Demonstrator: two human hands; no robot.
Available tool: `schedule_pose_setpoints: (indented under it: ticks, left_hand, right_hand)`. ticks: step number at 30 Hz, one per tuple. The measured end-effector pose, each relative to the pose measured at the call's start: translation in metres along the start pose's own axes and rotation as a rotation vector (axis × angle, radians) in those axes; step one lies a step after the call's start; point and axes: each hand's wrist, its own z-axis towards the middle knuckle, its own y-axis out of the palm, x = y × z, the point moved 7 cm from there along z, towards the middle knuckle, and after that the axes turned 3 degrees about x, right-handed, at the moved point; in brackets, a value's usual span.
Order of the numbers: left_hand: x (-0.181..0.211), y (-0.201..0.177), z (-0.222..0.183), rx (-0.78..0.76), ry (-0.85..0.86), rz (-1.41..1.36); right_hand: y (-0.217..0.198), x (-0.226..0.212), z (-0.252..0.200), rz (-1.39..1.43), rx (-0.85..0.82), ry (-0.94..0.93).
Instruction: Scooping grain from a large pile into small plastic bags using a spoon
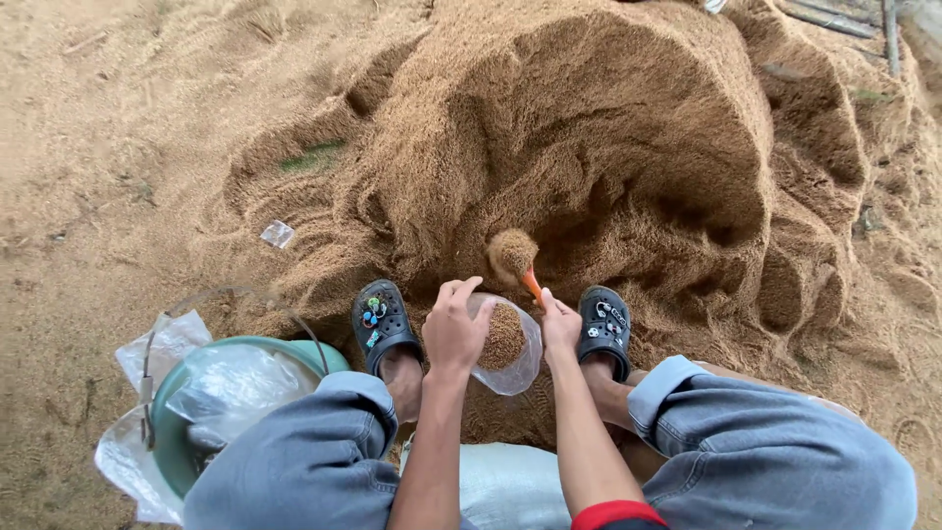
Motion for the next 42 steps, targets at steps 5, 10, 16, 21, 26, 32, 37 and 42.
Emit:
schedule_pose_setpoints:
  ticks: [5,10,16,21,26,32,37,42]
  left_hand:
    - [-0.009,0.004,-0.005,0.079,0.012,0.019]
    - [-0.023,0.01,-0.002,0.117,-0.032,0.04]
    - [-0.023,-0.002,-0.007,0.141,-0.056,-0.011]
    - [-0.032,-0.001,0.001,0.149,-0.105,-0.012]
    - [-0.038,-0.003,-0.004,0.199,-0.123,-0.013]
    - [-0.027,-0.021,-0.003,0.219,-0.136,-0.056]
    - [0.001,-0.029,-0.019,-0.026,-0.109,-0.032]
    - [-0.021,0.009,-0.032,-0.535,-0.202,0.351]
  right_hand:
    - [-0.037,-0.077,-0.033,0.097,-0.092,-0.174]
    - [-0.082,-0.144,-0.047,0.042,-0.233,-0.282]
    - [-0.132,-0.207,-0.091,-0.241,-0.384,-0.388]
    - [-0.152,-0.253,-0.144,-0.372,-0.478,-0.405]
    - [-0.14,-0.222,-0.109,-0.174,-0.55,-0.419]
    - [-0.129,-0.229,-0.104,0.011,-0.554,-0.444]
    - [-0.112,-0.22,-0.108,0.233,-0.528,-0.46]
    - [-0.082,-0.185,-0.086,0.088,-0.614,-0.443]
